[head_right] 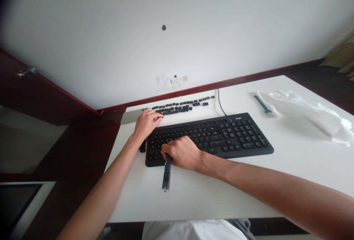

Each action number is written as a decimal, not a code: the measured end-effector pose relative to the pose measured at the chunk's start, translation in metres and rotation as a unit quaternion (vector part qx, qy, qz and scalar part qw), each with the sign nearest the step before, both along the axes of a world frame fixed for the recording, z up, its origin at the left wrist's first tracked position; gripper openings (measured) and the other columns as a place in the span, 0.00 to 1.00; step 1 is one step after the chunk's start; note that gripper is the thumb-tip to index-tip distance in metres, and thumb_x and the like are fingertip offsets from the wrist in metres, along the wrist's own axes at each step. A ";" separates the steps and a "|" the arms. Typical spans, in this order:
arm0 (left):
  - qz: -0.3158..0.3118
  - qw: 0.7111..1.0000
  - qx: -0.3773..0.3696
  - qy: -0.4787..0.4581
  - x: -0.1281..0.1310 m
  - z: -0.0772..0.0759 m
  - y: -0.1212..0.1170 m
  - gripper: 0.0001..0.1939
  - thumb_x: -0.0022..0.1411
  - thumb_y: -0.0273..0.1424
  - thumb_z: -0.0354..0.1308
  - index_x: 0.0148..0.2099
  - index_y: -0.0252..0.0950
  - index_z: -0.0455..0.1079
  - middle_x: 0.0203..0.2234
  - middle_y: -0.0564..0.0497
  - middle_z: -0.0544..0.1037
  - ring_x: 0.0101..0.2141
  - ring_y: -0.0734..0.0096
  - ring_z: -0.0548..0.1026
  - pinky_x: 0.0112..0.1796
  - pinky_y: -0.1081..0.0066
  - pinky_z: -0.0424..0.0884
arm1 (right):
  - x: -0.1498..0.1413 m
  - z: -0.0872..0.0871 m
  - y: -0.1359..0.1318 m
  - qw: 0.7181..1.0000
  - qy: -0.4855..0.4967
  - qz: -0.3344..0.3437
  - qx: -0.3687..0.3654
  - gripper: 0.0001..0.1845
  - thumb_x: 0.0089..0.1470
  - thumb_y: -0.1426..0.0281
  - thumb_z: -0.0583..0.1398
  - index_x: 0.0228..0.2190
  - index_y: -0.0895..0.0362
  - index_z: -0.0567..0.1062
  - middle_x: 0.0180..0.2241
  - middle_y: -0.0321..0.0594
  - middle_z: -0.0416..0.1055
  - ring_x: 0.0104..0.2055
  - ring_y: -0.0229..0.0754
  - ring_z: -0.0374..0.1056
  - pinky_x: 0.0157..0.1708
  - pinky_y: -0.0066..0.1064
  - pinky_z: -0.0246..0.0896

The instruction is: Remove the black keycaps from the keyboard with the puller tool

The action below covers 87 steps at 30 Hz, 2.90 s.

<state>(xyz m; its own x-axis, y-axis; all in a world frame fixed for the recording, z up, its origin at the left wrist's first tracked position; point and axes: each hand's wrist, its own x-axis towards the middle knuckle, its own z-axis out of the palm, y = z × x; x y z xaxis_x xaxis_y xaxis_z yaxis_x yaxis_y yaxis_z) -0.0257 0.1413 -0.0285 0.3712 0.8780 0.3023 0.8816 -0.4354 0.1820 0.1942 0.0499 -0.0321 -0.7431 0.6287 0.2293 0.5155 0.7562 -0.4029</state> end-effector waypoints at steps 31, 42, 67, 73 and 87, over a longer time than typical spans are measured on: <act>-0.104 0.980 -0.131 -0.110 0.017 0.024 -0.055 0.15 0.69 0.38 0.58 0.34 0.39 0.82 0.16 0.56 0.72 0.19 0.77 0.61 0.25 0.72 0.55 | 0.048 0.045 0.081 0.927 0.227 -0.115 -0.274 0.24 0.68 0.50 0.54 0.28 0.55 0.70 0.24 0.33 0.65 0.27 0.37 0.60 0.30 0.32 0.55; -0.098 0.925 -0.256 -0.263 0.026 0.023 -0.062 0.20 0.64 0.50 0.64 0.43 0.38 0.82 0.14 0.60 0.62 0.18 0.79 0.54 0.23 0.73 0.51 | 0.036 0.033 0.069 0.897 0.223 -0.066 -0.376 0.28 0.66 0.44 0.53 0.30 0.55 0.68 0.21 0.29 0.58 0.24 0.34 0.53 0.26 0.30 0.49; -0.059 0.965 -0.074 -0.245 0.015 0.013 -0.052 0.18 0.70 0.44 0.58 0.37 0.37 0.82 0.19 0.55 0.74 0.21 0.76 0.63 0.27 0.73 0.60 | 0.035 0.041 0.067 0.844 0.348 -0.063 -0.403 0.24 0.63 0.47 0.59 0.39 0.56 0.75 0.18 0.27 0.56 0.21 0.33 0.50 0.23 0.29 0.45; -0.053 0.967 -0.072 -0.240 0.019 0.012 -0.053 0.19 0.72 0.42 0.56 0.36 0.36 0.80 0.18 0.56 0.70 0.21 0.77 0.60 0.27 0.72 0.57 | 0.034 0.033 0.070 0.836 0.398 -0.075 -0.371 0.20 0.58 0.56 0.68 0.47 0.54 0.76 0.26 0.31 0.66 0.26 0.34 0.60 0.28 0.28 0.58; 0.019 0.969 -0.033 -0.243 0.009 0.010 -0.044 0.20 0.71 0.45 0.56 0.37 0.36 0.81 0.17 0.56 0.68 0.21 0.75 0.60 0.27 0.72 0.56 | 0.031 0.024 0.062 0.703 0.434 -0.017 -0.563 0.30 0.56 0.64 0.71 0.58 0.46 0.70 0.46 0.39 0.79 0.44 0.41 0.76 0.47 0.37 0.74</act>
